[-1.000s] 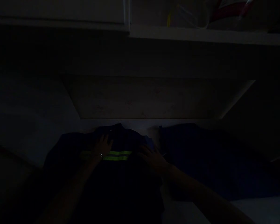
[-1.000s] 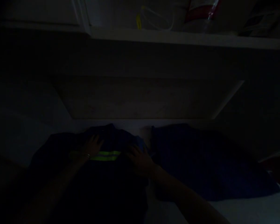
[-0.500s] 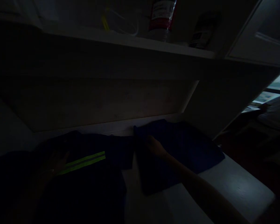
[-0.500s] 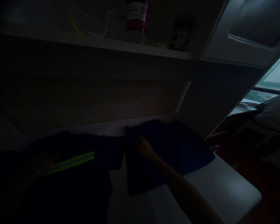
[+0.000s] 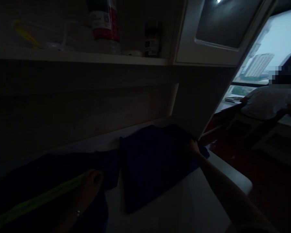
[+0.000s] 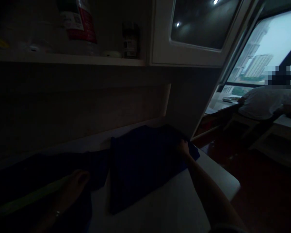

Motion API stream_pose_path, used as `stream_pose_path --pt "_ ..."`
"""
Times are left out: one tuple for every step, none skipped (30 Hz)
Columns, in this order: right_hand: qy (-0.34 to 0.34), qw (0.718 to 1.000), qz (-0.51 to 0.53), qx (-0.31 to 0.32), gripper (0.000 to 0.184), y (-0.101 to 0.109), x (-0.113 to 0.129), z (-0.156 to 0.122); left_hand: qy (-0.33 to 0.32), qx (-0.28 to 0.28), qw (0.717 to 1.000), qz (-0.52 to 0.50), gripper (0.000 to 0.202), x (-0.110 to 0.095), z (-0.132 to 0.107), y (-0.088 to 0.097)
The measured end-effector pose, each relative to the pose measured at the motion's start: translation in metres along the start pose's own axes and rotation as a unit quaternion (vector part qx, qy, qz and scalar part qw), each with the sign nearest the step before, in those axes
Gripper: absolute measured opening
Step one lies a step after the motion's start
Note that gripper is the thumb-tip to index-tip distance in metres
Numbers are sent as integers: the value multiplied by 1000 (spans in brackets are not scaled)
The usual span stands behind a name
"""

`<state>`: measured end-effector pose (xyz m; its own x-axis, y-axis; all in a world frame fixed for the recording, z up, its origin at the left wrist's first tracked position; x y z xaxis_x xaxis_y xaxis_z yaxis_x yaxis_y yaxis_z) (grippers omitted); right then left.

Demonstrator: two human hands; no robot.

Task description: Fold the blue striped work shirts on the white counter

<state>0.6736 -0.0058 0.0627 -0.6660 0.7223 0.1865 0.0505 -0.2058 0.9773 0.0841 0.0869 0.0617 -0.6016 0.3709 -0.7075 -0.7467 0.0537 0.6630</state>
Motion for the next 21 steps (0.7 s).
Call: stream_pose_path --pt "-8 1000 -8 -1 42 -3 -13 -1 33 27 998 -40 40 -17 1 -23" --pt "-6 1000 -15 -2 41 -8 -22 -4 69 50 994 -72 45 -31 3 -46" --pt "6 1000 -20 -6 40 -12 -26 -9 104 72 987 -95 49 -43 7 -67" --pt "23 999 -23 -11 39 -17 -27 -14 136 87 981 -106 50 -52 14 -86" --pt "43 999 -27 -17 38 -22 -26 -20 162 94 976 -108 50 -59 23 -102" --pt "62 997 -30 -23 38 -26 -24 -26 181 97 973 -105 47 -64 34 -115" --pt "77 996 -32 -29 37 -29 -22 -30 195 94 971 -96 45 -67 45 -124" --pt "86 995 -34 -34 36 -31 -21 -34 206 87 971 -84 42 -69 57 -130" --pt "91 994 -36 -39 36 -32 -20 -36 216 77 971 -69 40 -69 68 -133" --pt "94 994 -36 -44 36 -32 -20 -37 226 67 971 -50 37 -69 77 -133" --pt "95 994 -35 -47 36 -31 -20 -37 231 58 971 -30 34 -69 84 -131" --pt "97 993 -33 -51 36 -30 -21 -36 229 50 972 -11 30 -70 89 -127" --pt "99 993 -30 -53 36 -29 -22 -35 222 43 974 5 27 -73 92 -122" --pt "102 993 -27 -55 35 -28 -23 -34 209 38 977 17 25 -77 94 -118" --pt "104 993 -22 -57 35 -28 -24 -34 192 32 981 23 24 -84 95 -114" --pt "106 992 -16 -58 34 -28 -25 -33 172 26 984 26 25 -93 95 -111" --pt "107 992 -10 -59 34 -28 -25 -32 150 18 988 24 25 -105 94 -109" --pt "106 993 -2 -60 33 -29 -25 -31 127 10 992 19 27 -118 91 -108" --pt "104 993 7 -60 33 -30 -25 -30 102 4 995 13 28 -133 86 -109" --pt "100 993 19 -59 32 -31 -25 -29 71 3 997 -2 29 -150 79 -112" --pt "94 993 32 -59 32 -32 -25 -28 39 17 998 -36 30 -167 68 -117"
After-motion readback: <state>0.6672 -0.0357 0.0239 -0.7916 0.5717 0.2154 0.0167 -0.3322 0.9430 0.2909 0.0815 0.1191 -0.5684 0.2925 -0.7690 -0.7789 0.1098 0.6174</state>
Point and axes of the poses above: each hand's wrist, its own z-axis towards the middle knuckle, its own y-axis out of the back of the hand, x = y × z, the point moved 5 cm from there along z, towards the middle knuckle, and after that the axes turned 15 degrees about -z, right-handed, at the moved point
